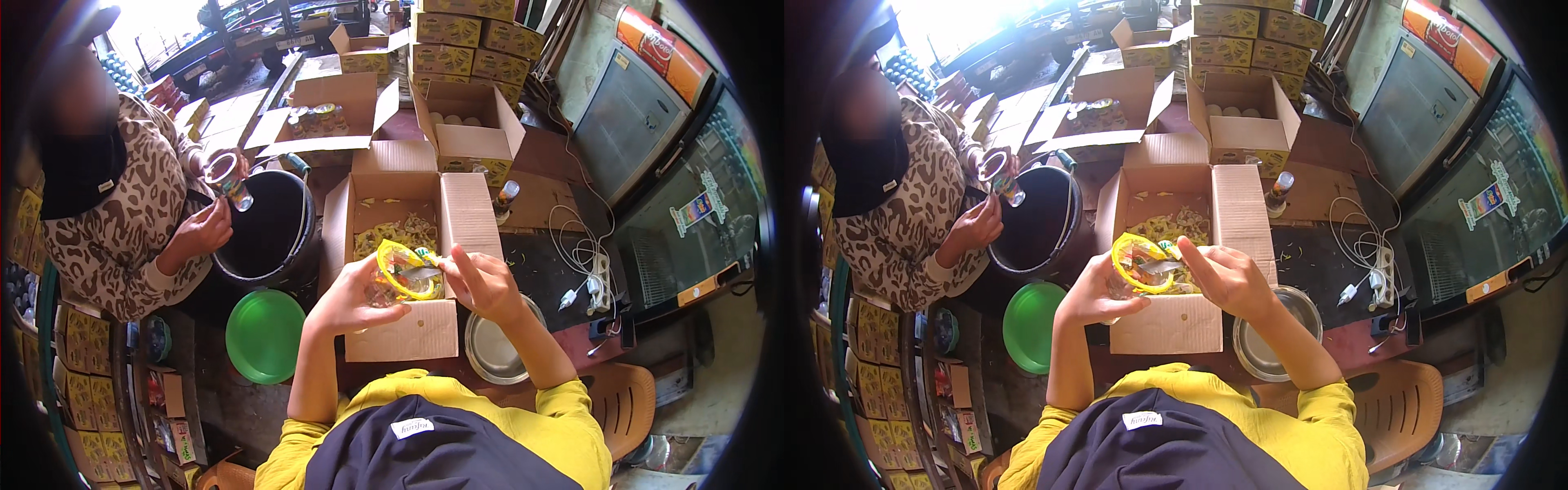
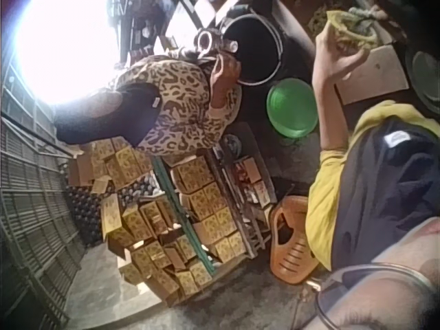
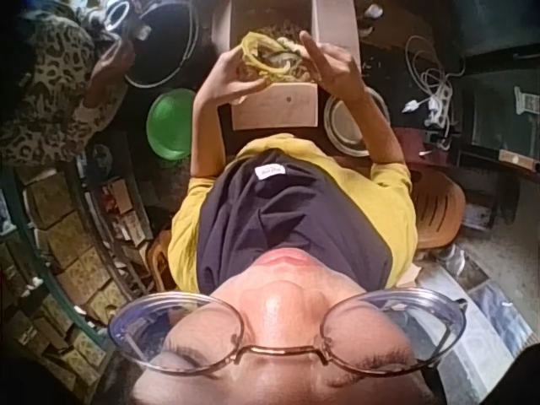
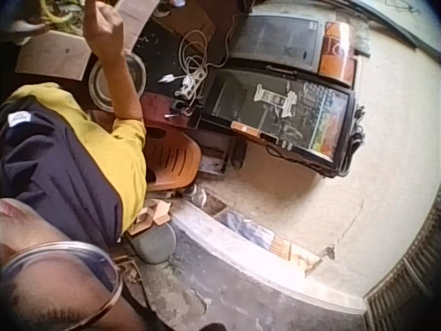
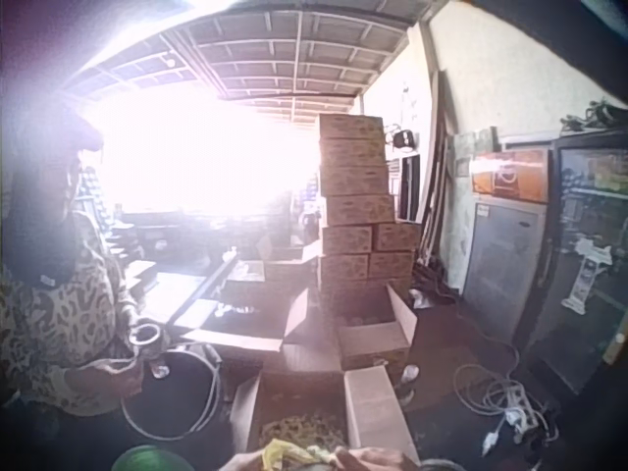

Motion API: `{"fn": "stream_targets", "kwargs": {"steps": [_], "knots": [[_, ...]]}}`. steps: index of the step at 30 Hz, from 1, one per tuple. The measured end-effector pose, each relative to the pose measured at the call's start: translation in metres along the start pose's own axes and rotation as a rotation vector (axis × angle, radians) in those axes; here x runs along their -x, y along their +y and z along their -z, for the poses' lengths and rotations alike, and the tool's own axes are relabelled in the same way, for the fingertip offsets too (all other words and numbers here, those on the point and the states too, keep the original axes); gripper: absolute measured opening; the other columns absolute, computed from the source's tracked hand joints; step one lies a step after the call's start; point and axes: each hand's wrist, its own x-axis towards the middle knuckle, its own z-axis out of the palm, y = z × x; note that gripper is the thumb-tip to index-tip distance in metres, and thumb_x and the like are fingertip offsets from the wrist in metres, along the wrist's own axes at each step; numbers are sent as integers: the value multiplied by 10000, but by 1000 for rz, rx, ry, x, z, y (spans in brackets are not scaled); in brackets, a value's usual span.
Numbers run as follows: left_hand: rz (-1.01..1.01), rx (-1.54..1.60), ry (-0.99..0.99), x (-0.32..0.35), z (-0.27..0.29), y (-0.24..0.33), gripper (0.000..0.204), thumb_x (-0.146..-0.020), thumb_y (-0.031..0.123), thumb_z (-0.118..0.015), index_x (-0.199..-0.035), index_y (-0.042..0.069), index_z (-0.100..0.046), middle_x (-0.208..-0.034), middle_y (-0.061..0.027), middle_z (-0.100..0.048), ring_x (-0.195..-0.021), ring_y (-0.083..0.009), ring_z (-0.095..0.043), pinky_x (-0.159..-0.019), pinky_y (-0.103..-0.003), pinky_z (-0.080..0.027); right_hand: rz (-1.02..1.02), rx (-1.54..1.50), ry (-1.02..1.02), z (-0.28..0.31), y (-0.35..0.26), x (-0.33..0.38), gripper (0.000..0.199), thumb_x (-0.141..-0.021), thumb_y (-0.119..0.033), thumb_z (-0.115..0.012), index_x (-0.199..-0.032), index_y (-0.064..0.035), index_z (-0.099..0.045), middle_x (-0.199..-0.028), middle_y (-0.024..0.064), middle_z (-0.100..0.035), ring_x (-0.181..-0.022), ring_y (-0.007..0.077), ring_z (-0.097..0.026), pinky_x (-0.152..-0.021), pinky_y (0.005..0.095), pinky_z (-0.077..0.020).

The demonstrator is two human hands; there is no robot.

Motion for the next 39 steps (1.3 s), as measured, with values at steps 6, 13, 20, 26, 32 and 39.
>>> {"fn": "stream_targets", "kwargs": {"steps": [6, 13, 20, 26, 32, 39], "knots": [[17, -110, -26, 0, -5, -1, 549, -637, 130, -712, -1113, -4, -474, -881, -56, -596, -779, -77, -539, -675, -220, -449, 17, 11, -4, 0, 0, 4, 571, -719, 19, -623, -1241, 64, -396, -667, 85, -582, -575, 176, -590, -528, 287, -503], [78, 8, -63, -5, -10, -14, 557, -643, 112, -702, -1130, -6, -458, -919, -67, -581, -797, -70, -519, -675, -218, -442, 26, -9, 11, -9, 2, 4, 589, -706, 32, -612, -1245, 82, -380, -677, 88, -578, -608, 185, -590, -552, 298, -504], [198, 344, -142, -10, -15, -25, 541, -634, 95, -691, -1118, 17, -463, -967, -60, -570, -865, -118, -533, -796, -263, -434, 21, -39, 0, -11, 6, 4, 607, -670, 53, -605, -1235, 90, -387, -683, 84, -568, -620, 199, -584, -574, 311, -507], [131, 787, -479, -16, -18, -52, 511, -698, 97, -653, -1152, 25, -431, -905, -85, -580, -791, -144, -564, -695, -267, -474, 64, -56, 43, -13, 9, 3, 616, -652, 66, -592, -1232, 92, -389, -681, 75, -561, -629, 190, -583, -570, 311, -506], [153, 936, -641, -15, -17, -64, 635, -622, 226, -712, -1135, 18, -400, -848, -133, -543, -648, -150, -555, -531, -236, -450, 53, -90, 78, -22, 8, 5, 618, -657, 44, -622, -1234, 67, -402, -674, 76, -563, -602, 198, -576, -538, 313, -490], [-12, 322, -86, -9, -9, -43, 792, -662, 180, -766, -1254, 51, -256, -1131, -127, -458, -1081, -197, -458, -961, -320, -340, -86, -107, 66, -23, 19, 16, 618, -679, 26, -636, -1247, 50, -394, -671, 78, -573, -587, 209, -577, -541, 319, -484]]}}
